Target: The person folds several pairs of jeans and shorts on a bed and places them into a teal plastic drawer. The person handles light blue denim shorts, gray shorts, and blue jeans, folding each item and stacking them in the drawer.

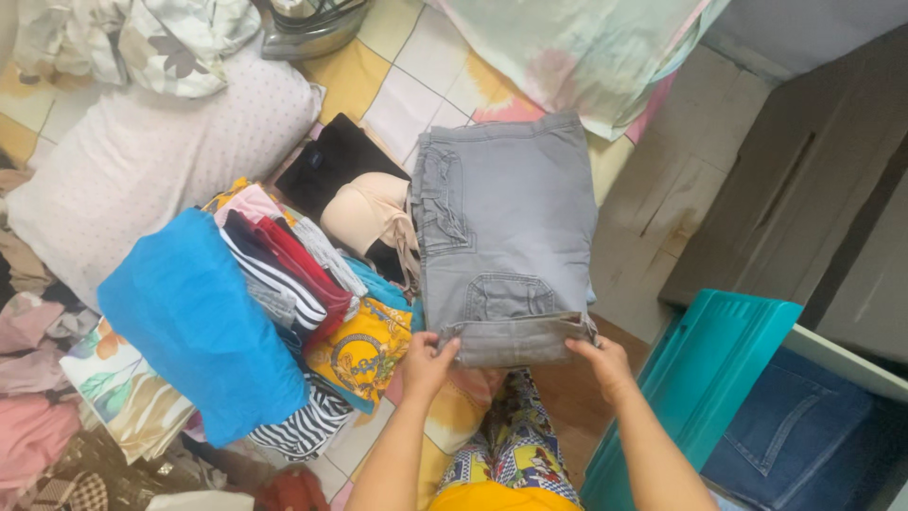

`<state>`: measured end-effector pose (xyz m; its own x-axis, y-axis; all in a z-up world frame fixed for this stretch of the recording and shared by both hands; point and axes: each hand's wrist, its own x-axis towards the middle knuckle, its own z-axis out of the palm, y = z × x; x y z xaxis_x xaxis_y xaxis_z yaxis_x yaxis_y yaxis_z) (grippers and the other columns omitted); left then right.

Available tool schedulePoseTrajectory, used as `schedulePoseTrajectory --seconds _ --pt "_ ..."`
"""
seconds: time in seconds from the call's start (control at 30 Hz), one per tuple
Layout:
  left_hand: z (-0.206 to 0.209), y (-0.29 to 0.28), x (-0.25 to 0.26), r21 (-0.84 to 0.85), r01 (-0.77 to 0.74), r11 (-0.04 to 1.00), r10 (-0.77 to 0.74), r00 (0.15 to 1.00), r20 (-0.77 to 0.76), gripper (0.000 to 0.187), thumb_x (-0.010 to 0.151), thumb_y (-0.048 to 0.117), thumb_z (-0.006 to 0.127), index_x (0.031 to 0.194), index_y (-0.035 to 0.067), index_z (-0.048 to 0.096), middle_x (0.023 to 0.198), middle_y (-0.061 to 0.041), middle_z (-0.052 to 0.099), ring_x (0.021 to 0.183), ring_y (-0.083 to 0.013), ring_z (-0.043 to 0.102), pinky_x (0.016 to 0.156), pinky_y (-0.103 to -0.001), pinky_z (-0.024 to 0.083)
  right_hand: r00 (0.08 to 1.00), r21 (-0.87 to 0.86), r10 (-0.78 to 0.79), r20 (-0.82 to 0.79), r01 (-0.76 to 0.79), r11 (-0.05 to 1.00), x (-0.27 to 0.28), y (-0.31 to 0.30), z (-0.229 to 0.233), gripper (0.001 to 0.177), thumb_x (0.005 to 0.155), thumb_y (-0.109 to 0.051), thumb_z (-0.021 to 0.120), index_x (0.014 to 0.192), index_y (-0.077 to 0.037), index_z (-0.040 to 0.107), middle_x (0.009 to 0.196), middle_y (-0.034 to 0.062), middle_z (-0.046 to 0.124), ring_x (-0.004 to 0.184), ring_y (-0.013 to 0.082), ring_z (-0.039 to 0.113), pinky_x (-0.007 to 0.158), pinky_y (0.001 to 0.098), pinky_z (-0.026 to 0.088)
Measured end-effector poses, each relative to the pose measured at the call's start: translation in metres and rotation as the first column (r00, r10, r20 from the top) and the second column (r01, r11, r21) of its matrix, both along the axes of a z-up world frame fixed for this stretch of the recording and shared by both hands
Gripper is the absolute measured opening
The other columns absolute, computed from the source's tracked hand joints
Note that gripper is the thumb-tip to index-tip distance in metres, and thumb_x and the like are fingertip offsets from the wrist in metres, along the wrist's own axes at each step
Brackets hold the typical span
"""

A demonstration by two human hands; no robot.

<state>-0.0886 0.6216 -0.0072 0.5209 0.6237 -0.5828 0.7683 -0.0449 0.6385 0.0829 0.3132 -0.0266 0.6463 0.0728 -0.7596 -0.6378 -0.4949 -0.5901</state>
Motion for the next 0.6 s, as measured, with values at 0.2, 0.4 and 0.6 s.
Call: schedulePoseTrajectory --seconds 0.2,0.4,0.6 --pt "0.034 -0.008 0.029 0.519 0.205 0.83 -0.23 0.973 -0.017 0.031 0.09 0.034 0.071 0.103 0.011 0.056 0.075 -0.015 0.069 0.076 -0.0393 0.065 0.075 -0.051 0.049 0.977 -0.354 0.127 0.17 -0.06 0.933 0.001 0.039 0.006 0.057 0.074 -0.049 0.077 0.107 -0.003 0.073 0.1 0.0206 0.076 0.096 0.0346 0.072 0.086 0.0441 0.053" --pt "0.02 0.014 0.046 0.479 0.371 0.795 -0.441 0.897 0.037 0.022 0.099 0.034 0.06 0.102 0.013 0.054 0.084 -0.018 0.071 0.075 -0.0455 0.067 0.065 -0.057 0.051 0.926 -0.565 0.323 0.196 -0.162 0.809 0.004 0.052 0.019 0.065 0.085 -0.063 0.062 0.109 -0.003 0.067 0.107 0.0288 0.071 0.103 0.0478 0.067 0.089 0.0539 0.051" --pt "-0.005 0.028 0.083 0.249 0.517 0.819 -0.445 0.846 -0.293 0.028 0.104 0.035 0.049 0.111 0.008 0.048 0.094 -0.025 0.071 0.088 -0.0486 0.067 0.077 -0.059 0.052 0.919 -0.613 0.389 0.059 -0.274 0.741 0.025 0.066 -0.004 0.066 0.092 -0.064 0.056 0.123 -0.005 0.061 0.117 0.0284 0.069 0.112 0.0478 0.064 0.095 0.056 0.049"
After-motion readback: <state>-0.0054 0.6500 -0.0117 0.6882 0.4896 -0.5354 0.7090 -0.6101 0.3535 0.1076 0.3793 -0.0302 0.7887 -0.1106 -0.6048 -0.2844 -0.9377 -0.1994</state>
